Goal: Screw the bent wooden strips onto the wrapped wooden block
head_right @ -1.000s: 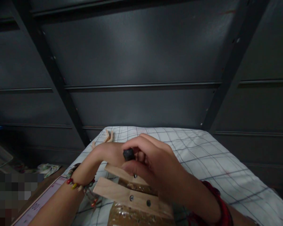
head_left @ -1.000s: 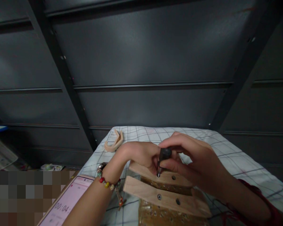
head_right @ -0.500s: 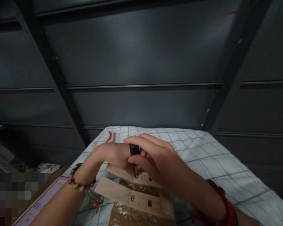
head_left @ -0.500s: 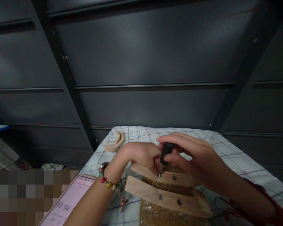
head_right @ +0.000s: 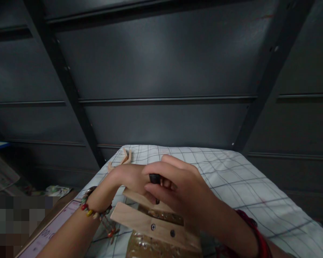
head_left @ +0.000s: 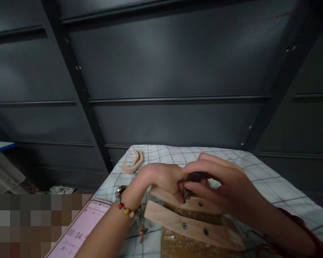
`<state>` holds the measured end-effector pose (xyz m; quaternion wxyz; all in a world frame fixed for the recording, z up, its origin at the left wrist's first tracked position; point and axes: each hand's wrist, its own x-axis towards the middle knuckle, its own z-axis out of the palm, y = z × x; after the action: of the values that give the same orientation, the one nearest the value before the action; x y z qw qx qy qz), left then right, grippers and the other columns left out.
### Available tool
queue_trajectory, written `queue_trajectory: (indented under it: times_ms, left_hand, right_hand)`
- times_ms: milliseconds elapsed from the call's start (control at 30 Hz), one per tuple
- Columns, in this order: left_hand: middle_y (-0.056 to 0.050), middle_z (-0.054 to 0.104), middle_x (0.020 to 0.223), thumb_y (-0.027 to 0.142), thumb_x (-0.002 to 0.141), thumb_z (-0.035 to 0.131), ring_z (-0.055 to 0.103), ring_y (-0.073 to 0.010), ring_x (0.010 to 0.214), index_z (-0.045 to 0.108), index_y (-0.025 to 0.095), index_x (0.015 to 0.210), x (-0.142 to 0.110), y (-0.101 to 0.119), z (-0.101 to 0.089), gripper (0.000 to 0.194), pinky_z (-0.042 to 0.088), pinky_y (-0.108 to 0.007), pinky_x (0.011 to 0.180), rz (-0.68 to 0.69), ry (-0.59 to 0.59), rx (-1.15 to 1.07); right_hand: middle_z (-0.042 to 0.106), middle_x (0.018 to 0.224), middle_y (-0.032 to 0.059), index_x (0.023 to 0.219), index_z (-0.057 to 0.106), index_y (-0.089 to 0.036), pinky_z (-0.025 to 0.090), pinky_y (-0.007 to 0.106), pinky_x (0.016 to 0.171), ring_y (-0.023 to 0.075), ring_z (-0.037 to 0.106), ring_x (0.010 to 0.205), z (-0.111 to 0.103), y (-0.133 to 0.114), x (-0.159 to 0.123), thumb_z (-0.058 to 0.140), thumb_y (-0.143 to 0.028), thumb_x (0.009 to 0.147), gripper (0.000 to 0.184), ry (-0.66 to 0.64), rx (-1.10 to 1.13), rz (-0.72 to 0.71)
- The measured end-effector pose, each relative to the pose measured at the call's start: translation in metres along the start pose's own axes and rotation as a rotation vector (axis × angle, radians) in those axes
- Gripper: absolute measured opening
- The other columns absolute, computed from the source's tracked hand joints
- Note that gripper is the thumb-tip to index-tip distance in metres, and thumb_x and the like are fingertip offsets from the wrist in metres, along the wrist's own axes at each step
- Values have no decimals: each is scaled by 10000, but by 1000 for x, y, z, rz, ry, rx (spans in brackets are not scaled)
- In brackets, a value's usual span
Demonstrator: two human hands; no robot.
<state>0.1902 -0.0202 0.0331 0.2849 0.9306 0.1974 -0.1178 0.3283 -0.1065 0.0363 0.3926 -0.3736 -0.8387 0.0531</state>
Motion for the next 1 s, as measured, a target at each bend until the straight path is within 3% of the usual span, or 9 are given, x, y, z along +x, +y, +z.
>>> queue_trajectory:
  times_ms: [200,433,533,667,800,1000]
  left_hand:
    - [-5,597,823,155,636,631,531,-130,735,566,149,924,2,1,4,294,403,-217,652,46,45,-33]
    - [13,569,745,115,628,636,535,-120,713,534,130,769,2,6,5,174,402,-195,612,38,42,-27]
    - [1,579,781,129,625,641,536,-130,728,528,125,818,2,11,5,224,402,-197,608,33,65,30]
    - [-33,590,920,112,612,651,535,-146,799,527,121,942,-1,22,6,352,412,-206,646,-3,114,102]
    - [-34,601,869,136,612,662,543,-142,778,540,115,923,-1,32,5,334,419,-199,637,-93,113,156]
    - [-75,599,887,169,600,649,542,-159,749,554,86,925,0,23,5,348,415,-208,580,-57,91,185]
  right_hand:
    - [573,942,31,1021,500,-218,417,217,696,129,540,846,-9,4,2,394,-96,822,255,-49,-34,-138]
    - [591,704,-5,857,502,-217,423,231,498,119,551,546,-3,8,3,478,-138,756,131,71,-83,-8]
    - [547,598,-30,775,481,-219,398,226,442,115,519,486,-3,7,2,520,-182,733,69,92,-65,29]
    - [526,579,-22,689,460,-216,402,240,444,129,506,503,-3,5,-1,574,-266,716,127,57,6,61]
    - [565,681,6,758,461,-212,430,251,493,152,555,603,-1,4,-4,559,-259,738,110,16,132,114]
    - [553,685,-12,756,525,-217,403,233,559,125,528,633,-7,9,1,543,-168,760,52,19,29,-83]
